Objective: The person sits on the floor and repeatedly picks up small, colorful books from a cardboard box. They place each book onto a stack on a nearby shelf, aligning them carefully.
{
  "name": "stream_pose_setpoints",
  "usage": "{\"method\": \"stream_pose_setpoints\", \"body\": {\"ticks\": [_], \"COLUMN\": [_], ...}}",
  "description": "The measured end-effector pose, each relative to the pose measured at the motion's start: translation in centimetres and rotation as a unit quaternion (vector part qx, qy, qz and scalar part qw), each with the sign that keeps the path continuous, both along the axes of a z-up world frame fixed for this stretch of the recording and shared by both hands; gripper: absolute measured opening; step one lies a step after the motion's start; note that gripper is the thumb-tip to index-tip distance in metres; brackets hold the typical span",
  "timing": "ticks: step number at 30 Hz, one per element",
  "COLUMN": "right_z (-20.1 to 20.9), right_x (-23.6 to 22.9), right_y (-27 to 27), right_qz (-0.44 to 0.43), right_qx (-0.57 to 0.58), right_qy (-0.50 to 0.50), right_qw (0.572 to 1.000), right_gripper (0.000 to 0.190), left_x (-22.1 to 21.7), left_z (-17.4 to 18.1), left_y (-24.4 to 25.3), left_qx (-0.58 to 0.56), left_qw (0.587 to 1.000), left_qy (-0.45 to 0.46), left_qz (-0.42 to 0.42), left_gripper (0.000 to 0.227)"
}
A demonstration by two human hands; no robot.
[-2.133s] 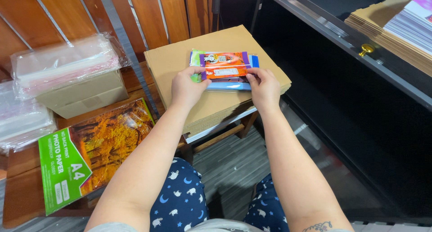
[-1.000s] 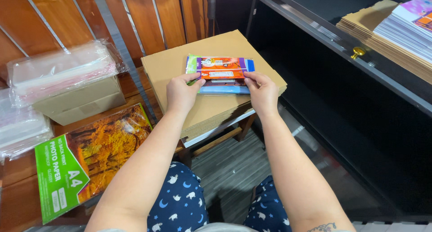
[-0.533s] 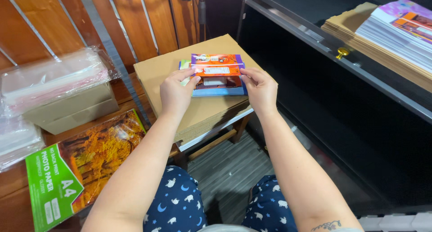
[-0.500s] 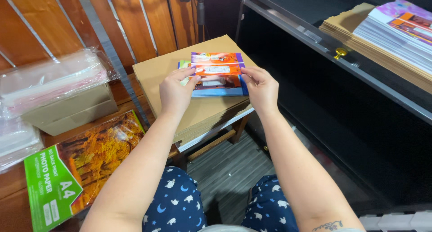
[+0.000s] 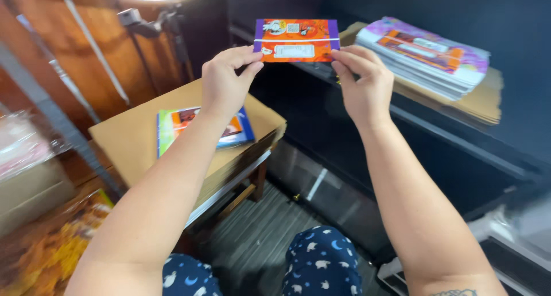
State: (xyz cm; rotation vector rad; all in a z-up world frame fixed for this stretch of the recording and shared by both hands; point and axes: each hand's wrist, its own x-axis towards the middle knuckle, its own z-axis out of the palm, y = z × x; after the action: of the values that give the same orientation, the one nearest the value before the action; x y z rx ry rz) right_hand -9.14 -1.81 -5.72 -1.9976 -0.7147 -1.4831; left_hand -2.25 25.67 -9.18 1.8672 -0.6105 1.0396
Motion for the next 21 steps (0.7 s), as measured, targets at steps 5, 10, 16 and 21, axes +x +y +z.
{"method": "stream_pose_setpoints", "body": {"ticks": [5,10,16,21], "right_z": [3.5,5.1,5.6,5.2], "right_x": [-3.4,-4.8,-5.4,-4.5], "right_y": [-6.7,-12.6,-17.2,-19.5], "right_qz": [-0.11,-0.172,-0.212,-0.269], "right_qx": [-0.038,-0.008,0.035,0.045], "right_qy": [0.02,0.049,0.099,0.142], "right_qw": [0.993,0.984,0.971,0.951], "right_gripper": [0.012,0.011,0.014,0.016], "left_x": [-0.4,-0.3,0.8,1.5], "left_z": [5.2,8.3,10.0,10.5], "left_y": [-8.3,-15.5,-21.9,-24.5], "left_qx": [-0.035,-0.03,-0.005,0.051], "left_qw": [0.992,0.981,0.964,0.952], "left_qy": [0.008,0.07,0.151,0.224], "left_qz": [-0.118,-0.176,-0.219,-0.2], "left_gripper": [0.017,0.015,0.019,0.022]}}
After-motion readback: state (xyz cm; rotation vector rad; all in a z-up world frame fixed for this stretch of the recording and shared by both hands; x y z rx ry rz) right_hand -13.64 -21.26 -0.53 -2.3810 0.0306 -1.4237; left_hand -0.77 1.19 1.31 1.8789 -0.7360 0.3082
